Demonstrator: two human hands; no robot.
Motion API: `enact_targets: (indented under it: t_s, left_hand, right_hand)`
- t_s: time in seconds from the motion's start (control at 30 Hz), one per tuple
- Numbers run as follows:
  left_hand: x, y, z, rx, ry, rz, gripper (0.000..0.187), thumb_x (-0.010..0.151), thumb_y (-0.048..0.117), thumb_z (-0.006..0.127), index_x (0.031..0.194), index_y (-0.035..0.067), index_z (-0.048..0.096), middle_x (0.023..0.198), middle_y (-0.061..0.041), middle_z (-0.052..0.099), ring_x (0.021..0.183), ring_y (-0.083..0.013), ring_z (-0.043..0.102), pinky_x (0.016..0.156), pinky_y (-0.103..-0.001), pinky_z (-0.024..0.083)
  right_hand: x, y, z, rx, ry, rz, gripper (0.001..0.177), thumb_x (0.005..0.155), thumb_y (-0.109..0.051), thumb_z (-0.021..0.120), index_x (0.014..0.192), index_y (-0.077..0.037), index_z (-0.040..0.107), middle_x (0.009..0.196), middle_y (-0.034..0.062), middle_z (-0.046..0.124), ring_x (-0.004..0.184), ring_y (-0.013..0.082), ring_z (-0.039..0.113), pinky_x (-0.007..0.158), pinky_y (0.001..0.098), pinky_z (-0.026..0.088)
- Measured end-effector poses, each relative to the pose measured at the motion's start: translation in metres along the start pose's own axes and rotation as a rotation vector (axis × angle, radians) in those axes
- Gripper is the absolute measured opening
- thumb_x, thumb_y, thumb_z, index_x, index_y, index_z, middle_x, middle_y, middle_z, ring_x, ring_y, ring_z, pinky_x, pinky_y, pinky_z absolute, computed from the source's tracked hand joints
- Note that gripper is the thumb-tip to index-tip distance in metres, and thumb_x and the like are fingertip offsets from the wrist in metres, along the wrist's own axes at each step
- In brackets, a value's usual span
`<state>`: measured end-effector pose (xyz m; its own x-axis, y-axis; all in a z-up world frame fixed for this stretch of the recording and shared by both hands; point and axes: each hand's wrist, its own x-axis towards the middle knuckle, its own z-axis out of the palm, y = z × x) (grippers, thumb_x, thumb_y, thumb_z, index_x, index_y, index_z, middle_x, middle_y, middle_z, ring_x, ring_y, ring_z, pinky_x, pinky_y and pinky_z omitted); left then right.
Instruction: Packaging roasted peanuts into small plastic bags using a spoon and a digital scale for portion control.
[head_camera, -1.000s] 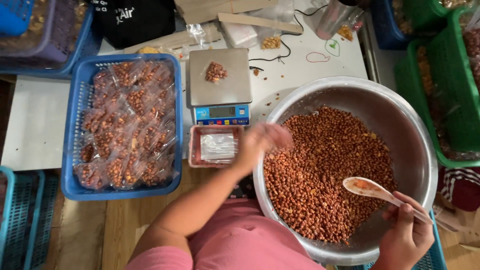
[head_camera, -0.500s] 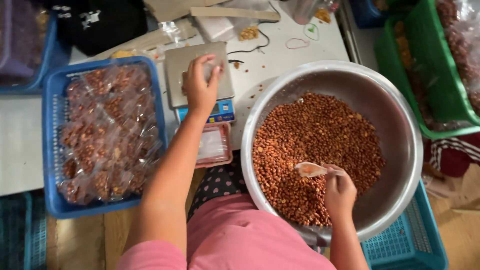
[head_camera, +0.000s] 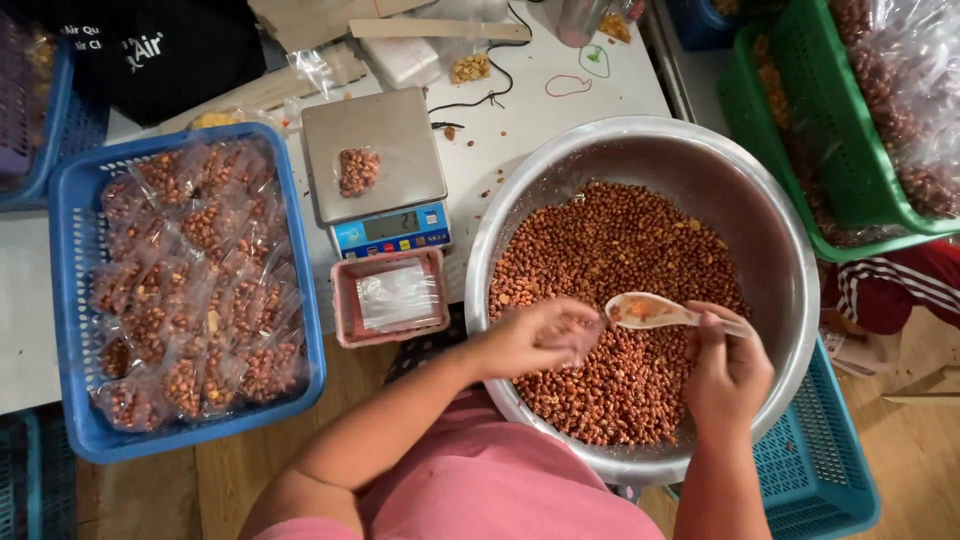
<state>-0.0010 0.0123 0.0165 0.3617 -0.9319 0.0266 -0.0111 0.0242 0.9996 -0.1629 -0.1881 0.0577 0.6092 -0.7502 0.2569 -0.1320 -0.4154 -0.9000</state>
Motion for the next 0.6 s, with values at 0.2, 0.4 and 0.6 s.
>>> enact_targets:
  t_s: [0.2,0.4,0.6]
  left_hand:
    - [0.010,0.012,0.013,0.249,-0.041,-0.205,0.063,0.085,0.004,0.071,0.144,0.006,0.048,0.116,-0.021,0.073,0.082,-0.0210,0.077,0.063,-0.022,0.067]
    - [-0.001,-0.012,0.003,0.021,0.019,-0.276,0.026,0.103,0.029,0.055,0.123,0.019,0.069,0.107,-0.005,0.076,0.071,-0.0099,0.066,0.063,-0.024,0.059]
    - [-0.010,-0.034,-0.106,0.632,0.948,0.234,0.016,0.103,0.016,0.061,0.111,0.017,0.075,0.087,0.005,0.078,0.041,-0.0029,0.040,0.033,-0.017,0.034]
  right_hand:
    - [-0.007,-0.030,-0.013,0.205,-0.061,0.027,0.017,0.116,-0.007,0.052,0.120,0.004,0.064,0.091,0.0076,0.059,0.078,0.0102,0.051,0.072,0.0213,0.045]
    - [-0.005,-0.020,-0.021,0.079,0.006,0.035,0.018,0.119,0.000,0.051,0.126,0.004,0.067,0.092,0.0061,0.059,0.077,0.0089,0.050,0.072,0.0206,0.043]
    - [-0.011,-0.002,-0.032,0.053,0.005,0.095,0.017,0.125,-0.004,0.051,0.129,0.004,0.065,0.091,0.0064,0.058,0.076,0.0094,0.049,0.071,0.0201,0.041]
